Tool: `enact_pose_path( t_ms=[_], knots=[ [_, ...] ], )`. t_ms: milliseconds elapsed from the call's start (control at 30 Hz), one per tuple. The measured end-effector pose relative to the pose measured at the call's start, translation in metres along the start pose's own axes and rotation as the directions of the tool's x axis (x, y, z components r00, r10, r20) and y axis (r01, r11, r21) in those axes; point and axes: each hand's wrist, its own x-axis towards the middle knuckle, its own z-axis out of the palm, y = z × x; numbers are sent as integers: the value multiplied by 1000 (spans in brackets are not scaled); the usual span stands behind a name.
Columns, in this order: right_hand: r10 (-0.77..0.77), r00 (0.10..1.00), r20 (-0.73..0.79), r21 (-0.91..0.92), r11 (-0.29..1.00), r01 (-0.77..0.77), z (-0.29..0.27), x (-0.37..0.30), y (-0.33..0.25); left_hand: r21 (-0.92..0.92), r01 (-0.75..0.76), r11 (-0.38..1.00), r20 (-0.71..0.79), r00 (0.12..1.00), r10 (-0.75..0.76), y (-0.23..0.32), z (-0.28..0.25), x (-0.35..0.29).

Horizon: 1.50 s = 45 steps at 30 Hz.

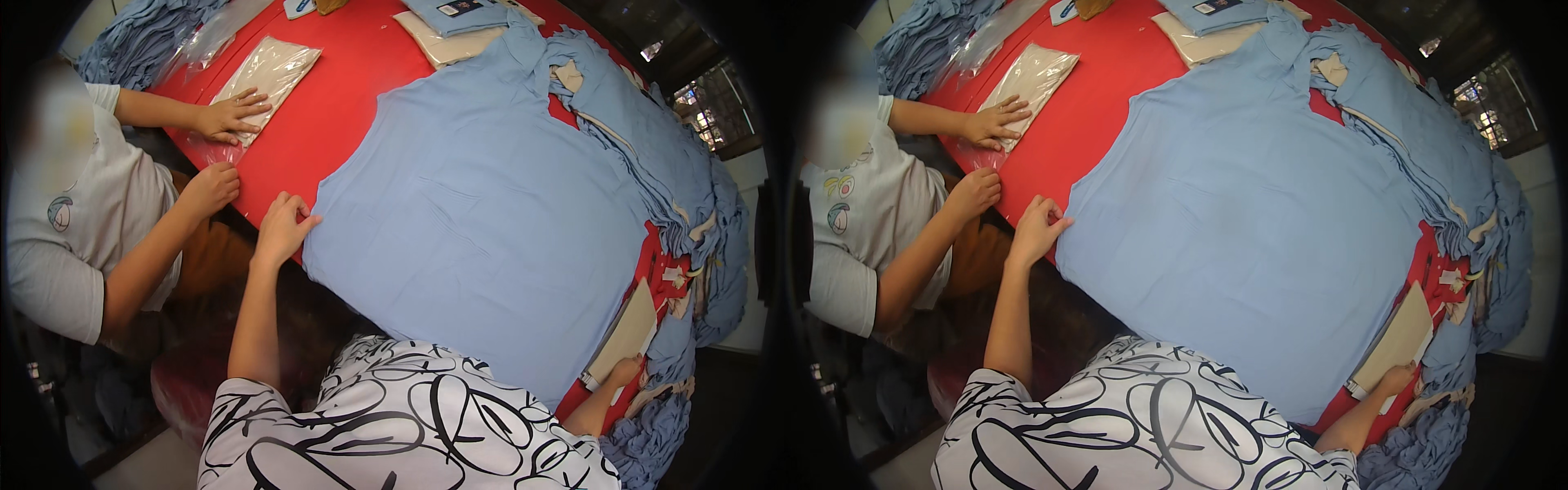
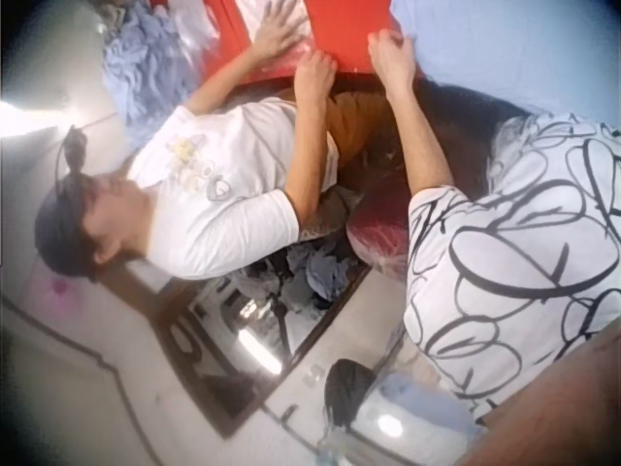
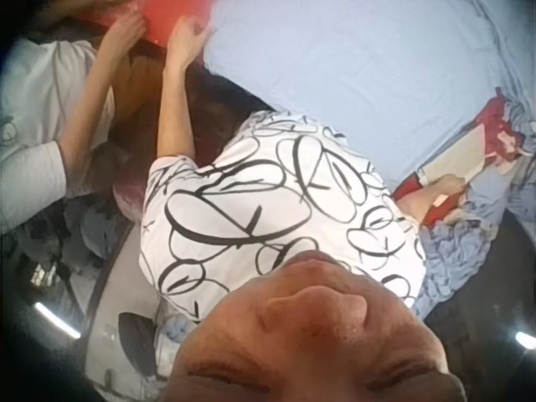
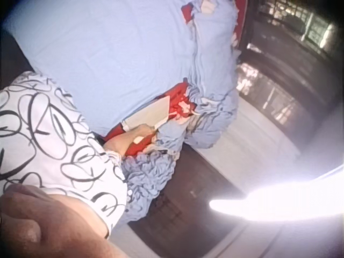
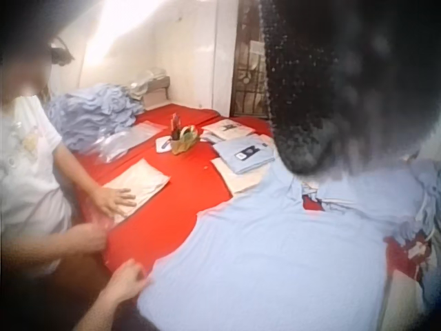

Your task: The person folds blue and beige shirts over a cardboard insert on a red table, then places them into clear plastic bags.

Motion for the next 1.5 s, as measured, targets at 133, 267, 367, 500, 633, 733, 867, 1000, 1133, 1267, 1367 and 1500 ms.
enact_pose_path(
  t_ms=[133, 267, 367, 500, 633, 733, 867, 1000, 1133, 1267, 1367, 1500],
  knots=[
    [100, 989, -111, 115, 989, -87, -16, -31, -37, 22, -71, 997, -461, 884, 73, -13, 47, -28],
    [166, 983, -73, 168, 974, -152, -19, -27, -34, -13, -16, 1000, -403, 915, 9, -7, 44, -26],
    [145, 983, -109, 209, 971, -120, -13, -28, -29, 60, -207, 976, -458, 863, 211, 16, 33, -37],
    [136, 984, -119, 223, 969, -107, -9, -25, -24, 134, -377, 916, -89, 916, 390, 81, 42, -91],
    [173, 983, -68, 240, 959, -152, -24, -36, -41, 152, -444, 883, 129, 895, 428, 102, 76, -125],
    [121, 983, -139, 264, 961, -81, -18, -30, -24, 69, -436, 897, 20, 900, 436, 94, 91, -126],
    [143, 956, -255, 239, 968, -81, -15, -38, -35, 123, -527, 841, 64, 850, 524, 89, 92, -128],
    [137, 973, -188, 145, 983, -110, -18, -39, -36, 49, -489, 871, -26, 871, 491, 94, 89, -128],
    [141, 970, -199, 148, 983, -112, -18, -38, -37, 35, -495, 868, -21, 868, 496, 92, 91, -128],
    [152, 976, -154, 194, 973, -121, -17, -36, -34, 0, -464, 886, -139, 877, 459, 93, 96, -131],
    [141, 975, -175, 174, 979, -110, -16, -36, -35, 106, -506, 856, -79, 854, 515, 92, 92, -131],
    [128, 980, -151, 154, 983, -105, -17, -35, -33, 70, -505, 860, -37, 860, 508, 94, 90, -129]
  ],
)
